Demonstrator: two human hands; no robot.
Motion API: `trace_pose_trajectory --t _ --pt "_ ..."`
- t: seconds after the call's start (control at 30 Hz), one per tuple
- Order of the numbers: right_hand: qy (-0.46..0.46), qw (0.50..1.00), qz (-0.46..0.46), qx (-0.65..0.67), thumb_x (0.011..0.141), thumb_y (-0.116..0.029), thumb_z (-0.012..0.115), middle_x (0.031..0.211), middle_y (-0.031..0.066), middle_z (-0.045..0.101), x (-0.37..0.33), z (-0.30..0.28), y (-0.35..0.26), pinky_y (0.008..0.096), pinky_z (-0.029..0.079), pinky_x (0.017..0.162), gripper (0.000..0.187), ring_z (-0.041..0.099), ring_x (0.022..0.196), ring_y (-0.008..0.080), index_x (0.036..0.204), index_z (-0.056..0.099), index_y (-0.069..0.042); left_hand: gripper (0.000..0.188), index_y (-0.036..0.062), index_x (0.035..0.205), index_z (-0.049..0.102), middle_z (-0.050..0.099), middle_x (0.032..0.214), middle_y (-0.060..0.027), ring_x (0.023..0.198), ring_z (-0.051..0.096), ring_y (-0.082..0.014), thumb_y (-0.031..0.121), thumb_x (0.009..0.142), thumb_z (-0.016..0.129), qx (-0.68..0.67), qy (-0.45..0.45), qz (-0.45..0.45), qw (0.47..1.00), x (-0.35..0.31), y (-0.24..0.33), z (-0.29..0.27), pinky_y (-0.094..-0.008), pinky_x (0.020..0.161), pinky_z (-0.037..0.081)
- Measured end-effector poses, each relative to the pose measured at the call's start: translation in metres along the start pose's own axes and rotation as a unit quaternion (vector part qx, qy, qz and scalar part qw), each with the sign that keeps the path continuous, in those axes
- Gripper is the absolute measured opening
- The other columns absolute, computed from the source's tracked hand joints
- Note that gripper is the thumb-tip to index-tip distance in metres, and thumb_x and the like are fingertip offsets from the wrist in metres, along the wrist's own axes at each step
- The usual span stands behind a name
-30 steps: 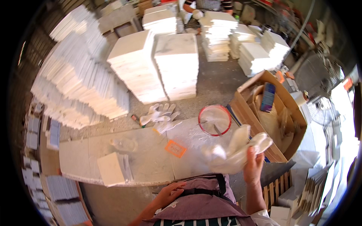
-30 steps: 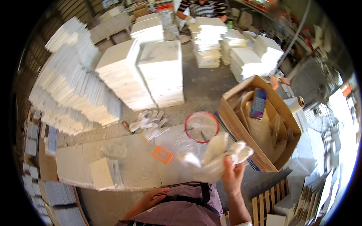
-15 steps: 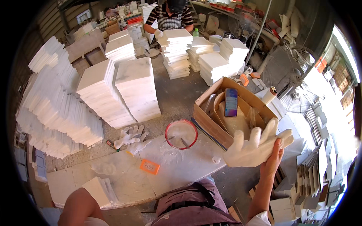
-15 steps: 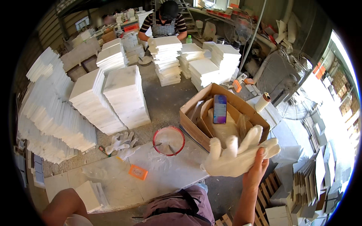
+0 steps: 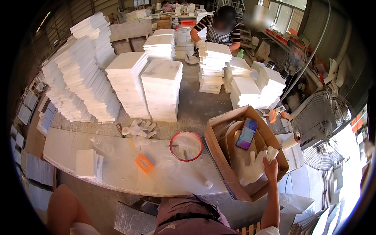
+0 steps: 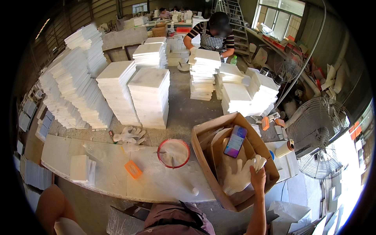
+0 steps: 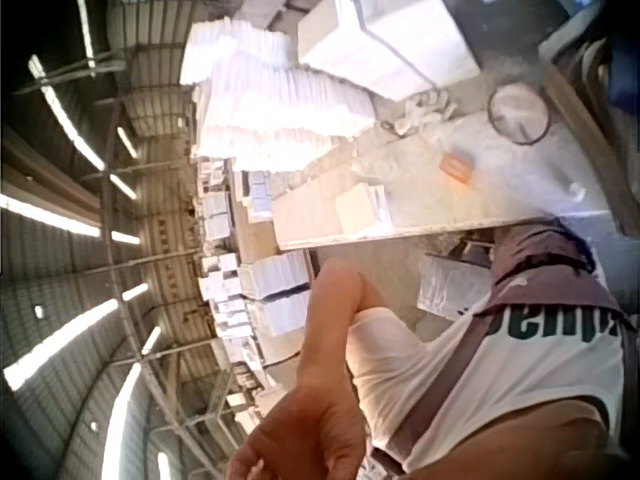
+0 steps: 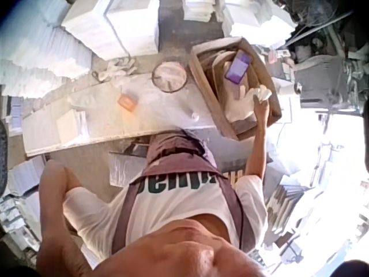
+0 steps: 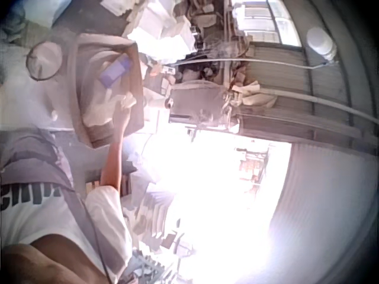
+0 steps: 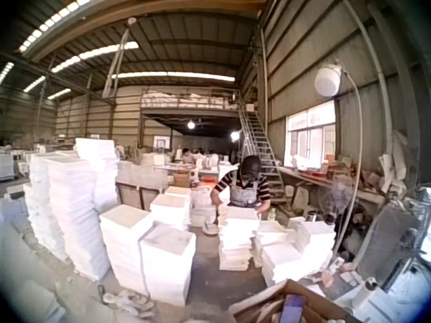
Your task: The person smooths the edges of a white foam block using an orange sanding block and a metal scraper. They repeatedly rub the edges and corners of the block to remove roughness, then use the scraper to clean off debris. The person handles the block one at a time, inspecting the edges before placing it aside.
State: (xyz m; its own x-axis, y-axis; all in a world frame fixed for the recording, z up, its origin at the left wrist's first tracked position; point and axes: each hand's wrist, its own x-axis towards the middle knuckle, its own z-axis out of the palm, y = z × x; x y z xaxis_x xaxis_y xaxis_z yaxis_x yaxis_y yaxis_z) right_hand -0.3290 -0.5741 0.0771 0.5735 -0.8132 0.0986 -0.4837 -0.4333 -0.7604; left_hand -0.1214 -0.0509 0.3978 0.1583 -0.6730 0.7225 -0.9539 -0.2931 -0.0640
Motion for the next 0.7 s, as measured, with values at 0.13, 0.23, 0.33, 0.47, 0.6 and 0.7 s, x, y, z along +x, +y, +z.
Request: trace_pose_trajectory --t 0.13,0.23,0.33,0.47,0.6,0.7 --pt "-0.12 0.988 0.059 -0.083 0.082 -0.039 0.072 0.13 0.0301 0.052 0.008 0.007 0.063 0.0497 0.043 0.098 0.085 0.052 0.119 0.0457 0.147 0.029 -0.003 0.029 0.0096 0.111 0.058 0.059 0.105 -0.0123 0.093 0.06 -0.0302 0.022 0.087 0.066 0.015 0.012 -0.01 1.0 0.002 0.026 0.003 -0.047 0.085 0.049" --pt "-0.047 0.988 -0.013 -0.149 0.084 -0.028 0.071 0.142 0.0275 0.039 -0.004 0.005 0.025 0.0485 0.041 0.102 0.081 0.044 0.128 0.045 0.148 0.029 -0.004 0.029 0.0095 0.111 0.058 0.059 0.105 -0.0122 0.093 0.06 -0.0299 0.022 0.087 0.066 0.018 0.044 -0.016 0.999 -0.003 0.049 -0.003 -0.0467 0.085 0.049" --pt "0.025 0.983 -0.155 -0.094 0.086 -0.014 0.068 0.136 0.0226 0.043 -0.005 0.011 0.04 0.0464 0.043 0.1 0.067 0.049 0.121 0.0403 0.145 0.038 -0.006 0.029 0.0094 0.111 0.058 0.059 0.104 -0.0121 0.092 0.06 -0.0296 0.022 0.087 0.066 -0.008 0.058 -0.097 0.994 -0.027 0.072 0.015 -0.0464 0.084 0.049" --pt "0.019 0.992 -0.123 0.011 0.09 -0.007 0.062 0.128 0.0124 0.051 -0.023 -0.011 0.027 0.0321 0.052 0.075 0.043 0.06 0.095 0.0226 0.133 0.055 -0.007 0.029 0.0093 0.111 0.058 0.06 0.104 -0.012 0.092 0.06 -0.0292 0.022 0.087 0.065 -0.128 -0.088 -0.455 0.877 -0.174 0.087 0.108 -0.0459 0.084 0.05" --pt "0.002 0.989 -0.145 0.003 0.097 -0.012 0.057 0.115 0.0077 0.06 -0.038 -0.003 0.041 0.0264 0.052 0.065 0.026 0.065 0.084 0.0164 0.121 0.065 -0.007 0.029 0.0092 0.111 0.058 0.06 0.104 -0.0118 0.091 0.06 -0.0288 0.023 0.087 0.065 -0.188 -0.211 -0.74 0.61 -0.343 0.195 0.157 -0.0455 0.084 0.05" --pt "0.0 0.987 -0.161 0.014 0.1 -0.012 0.052 0.111 0.0075 0.062 -0.043 -0.009 0.03 0.0257 0.052 0.061 0.023 0.066 0.079 0.0149 0.116 0.066 -0.005 0.029 0.0091 0.111 0.058 0.06 0.103 -0.0117 0.091 0.06 -0.0285 0.023 0.087 0.065 -0.231 -0.164 -0.852 0.44 -0.396 0.283 0.167 -0.0452 0.084 0.05"
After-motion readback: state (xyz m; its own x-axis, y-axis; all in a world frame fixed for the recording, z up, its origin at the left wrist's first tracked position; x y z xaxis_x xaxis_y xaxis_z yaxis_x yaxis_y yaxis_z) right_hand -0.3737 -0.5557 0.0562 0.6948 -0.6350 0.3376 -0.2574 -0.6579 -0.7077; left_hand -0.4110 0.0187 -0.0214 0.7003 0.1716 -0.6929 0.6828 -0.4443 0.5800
